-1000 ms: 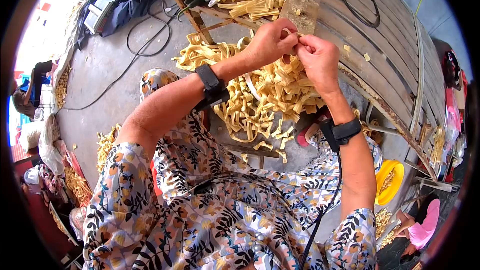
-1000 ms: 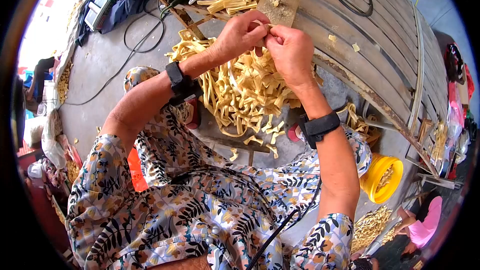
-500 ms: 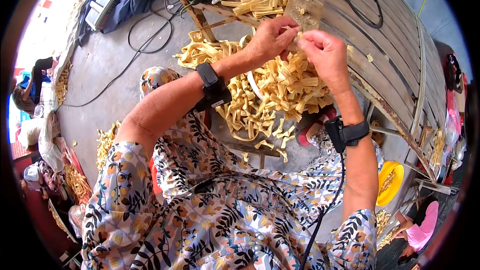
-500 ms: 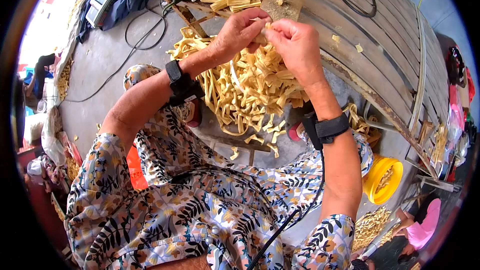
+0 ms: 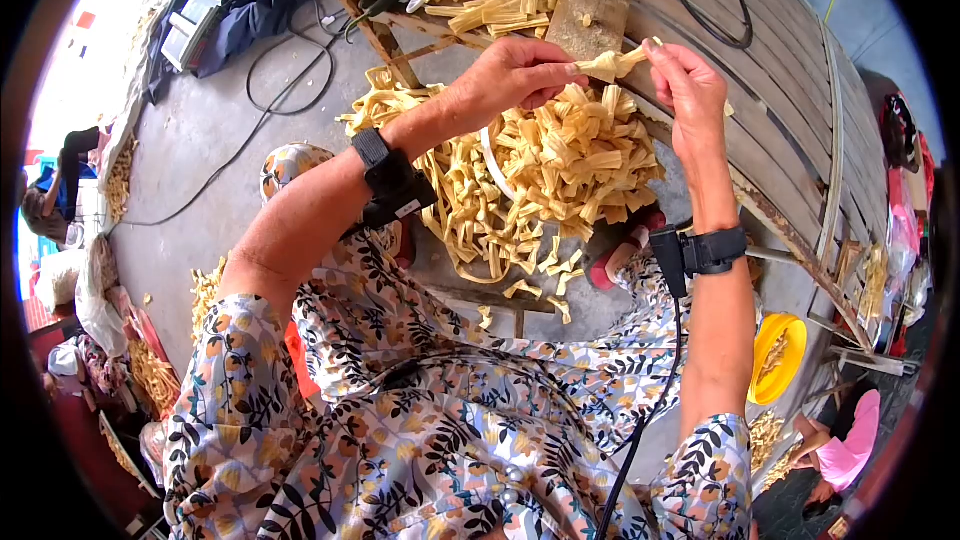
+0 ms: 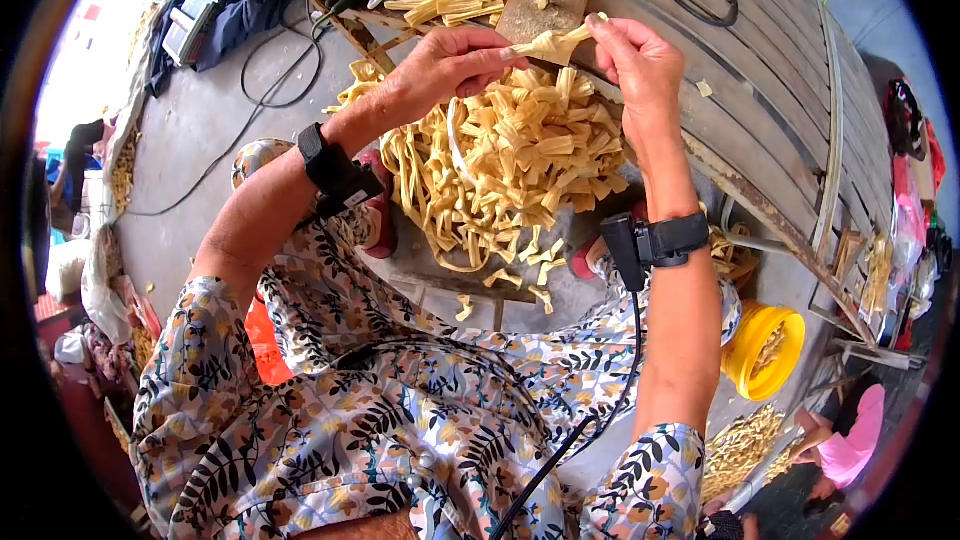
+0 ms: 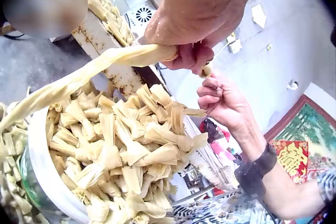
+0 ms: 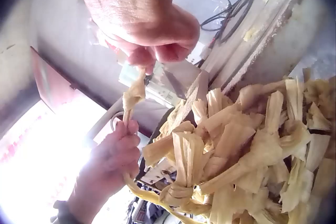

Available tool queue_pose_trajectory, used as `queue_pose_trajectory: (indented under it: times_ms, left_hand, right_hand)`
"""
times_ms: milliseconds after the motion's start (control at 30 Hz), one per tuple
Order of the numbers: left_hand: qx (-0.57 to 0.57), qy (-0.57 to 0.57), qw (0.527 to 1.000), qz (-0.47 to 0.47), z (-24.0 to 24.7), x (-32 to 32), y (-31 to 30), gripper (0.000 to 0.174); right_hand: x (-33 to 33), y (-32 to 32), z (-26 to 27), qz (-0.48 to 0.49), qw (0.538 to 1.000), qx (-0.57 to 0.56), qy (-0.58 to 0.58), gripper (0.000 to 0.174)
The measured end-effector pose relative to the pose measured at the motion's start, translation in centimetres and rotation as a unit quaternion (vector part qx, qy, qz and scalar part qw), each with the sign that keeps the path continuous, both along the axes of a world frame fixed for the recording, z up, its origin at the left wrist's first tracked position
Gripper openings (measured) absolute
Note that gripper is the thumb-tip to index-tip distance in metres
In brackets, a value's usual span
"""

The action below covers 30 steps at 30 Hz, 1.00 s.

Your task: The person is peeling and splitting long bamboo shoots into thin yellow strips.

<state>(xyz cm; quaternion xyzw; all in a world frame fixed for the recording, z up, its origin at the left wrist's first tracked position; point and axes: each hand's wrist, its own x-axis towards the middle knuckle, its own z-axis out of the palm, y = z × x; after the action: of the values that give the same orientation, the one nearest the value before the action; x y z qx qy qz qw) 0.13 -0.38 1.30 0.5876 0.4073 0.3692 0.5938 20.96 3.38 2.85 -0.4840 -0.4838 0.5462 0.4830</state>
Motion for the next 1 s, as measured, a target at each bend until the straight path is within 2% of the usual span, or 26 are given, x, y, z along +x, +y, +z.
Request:
queue_pose_trajectory:
  times_ms: [133, 233, 267, 367, 600, 700, 833, 900, 1000]
  left_hand:
    - [0.003, -0.032, 0.999, -0.013, -0.2, -0.3, 0.1, 0.023]
    - [0.003, -0.024, 0.999, -0.027, -0.1, 0.2, 0.1, 0.022]
    - [-0.015, -0.049, 0.998, -0.023, 0.0, 0.2, 0.1, 0.022]
    - [-0.036, -0.047, 0.998, -0.029, 0.2, 0.1, 0.2, 0.022]
    - [-0.111, -0.065, 0.991, -0.017, 0.8, -0.6, 0.0, 0.023]
    - [-0.122, -0.092, 0.987, -0.052, 0.5, -1.0, 0.5, 0.023]
    - [0.011, 0.029, 0.998, -0.058, 0.8, -1.5, 2.0, 0.024]
    - [0.114, 0.145, 0.983, -0.009, 0.8, -1.7, 3.6, 0.023]
    - [0.154, 0.15, 0.975, 0.045, 1.4, -1.9, 6.1, 0.02]
  right_hand:
    - [-1.1, -1.1, -0.4, 0.047, 0.995, -0.069, -0.049, 0.019]
    - [-2.5, -1.7, -0.5, 0.171, 0.981, -0.06, 0.062, 0.018]
    - [-2.8, -1.7, -0.9, 0.163, 0.981, -0.046, 0.098, 0.016]
    - [-2.8, -1.6, -1.2, 0.122, 0.988, -0.013, 0.095, 0.013]
    - [-1.5, -1.3, -0.8, 0.092, 0.99, -0.036, 0.103, 0.01]
    - [-1.5, -1.2, -1.0, 0.097, 0.988, -0.041, 0.11, 0.011]
    - [-1.9, 0.1, -0.5, 0.081, 0.994, -0.036, 0.07, 0.014]
    - [-1.7, 1.2, -0.8, 0.055, 0.996, -0.03, 0.057, 0.016]
    - [-1.4, 3.7, -1.0, 0.019, 0.997, -0.023, 0.076, 0.018]
